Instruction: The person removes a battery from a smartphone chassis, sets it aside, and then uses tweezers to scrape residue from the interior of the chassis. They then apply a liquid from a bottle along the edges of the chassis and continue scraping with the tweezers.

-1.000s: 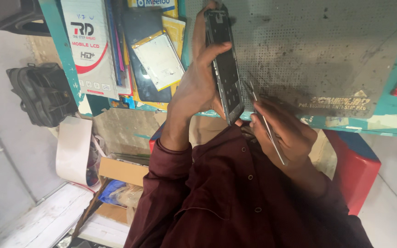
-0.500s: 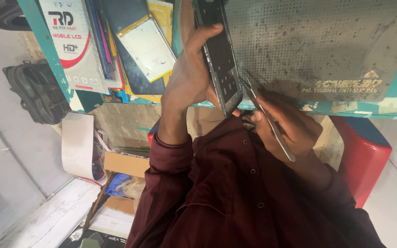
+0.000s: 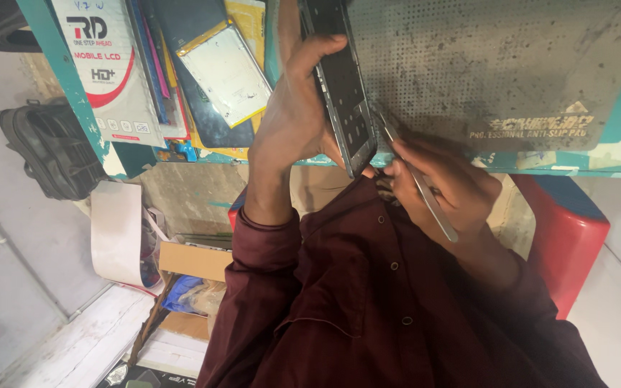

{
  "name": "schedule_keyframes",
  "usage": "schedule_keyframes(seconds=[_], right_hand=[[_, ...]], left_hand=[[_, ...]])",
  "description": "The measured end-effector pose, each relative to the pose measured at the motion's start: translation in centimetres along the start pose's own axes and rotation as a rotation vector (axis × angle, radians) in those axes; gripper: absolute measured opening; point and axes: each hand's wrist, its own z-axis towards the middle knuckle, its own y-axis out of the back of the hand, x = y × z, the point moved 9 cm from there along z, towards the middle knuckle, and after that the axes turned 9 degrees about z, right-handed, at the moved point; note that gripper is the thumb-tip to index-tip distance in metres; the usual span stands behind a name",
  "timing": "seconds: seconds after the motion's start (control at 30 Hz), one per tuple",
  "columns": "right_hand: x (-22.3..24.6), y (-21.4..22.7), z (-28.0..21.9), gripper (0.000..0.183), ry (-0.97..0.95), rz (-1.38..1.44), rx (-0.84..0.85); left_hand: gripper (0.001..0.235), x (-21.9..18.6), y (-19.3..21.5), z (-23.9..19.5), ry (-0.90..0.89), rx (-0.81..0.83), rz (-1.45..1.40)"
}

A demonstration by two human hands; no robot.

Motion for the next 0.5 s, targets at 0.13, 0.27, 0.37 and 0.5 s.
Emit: schedule_keyframes(seconds=[0.13,0.27,0.37,0.5], right_hand=[[1.4,-0.6,2.1,0.025,0.075,-0.137,0.002],[-0.2,-1.1,4.7,0.025,-0.041,0.067,0.026],[-1.3,-1.0,5.3,0.020,-0.112,0.198,0.003],[-0.7,-0.4,3.6,0.021,-0.099,0.096,0.020]], left_hand=[[0.133,-0.9,0.6,0.8,-0.051,-0.012,0.027],[0.122,-0.7,0.5,0.7,0.031,0.003,-0.021],[0.132,1.5,-0.8,-0.1,0.303,0.138,-0.181],[0.146,-1.2,0.9,0.8,-0.064,-0.032,0.028]])
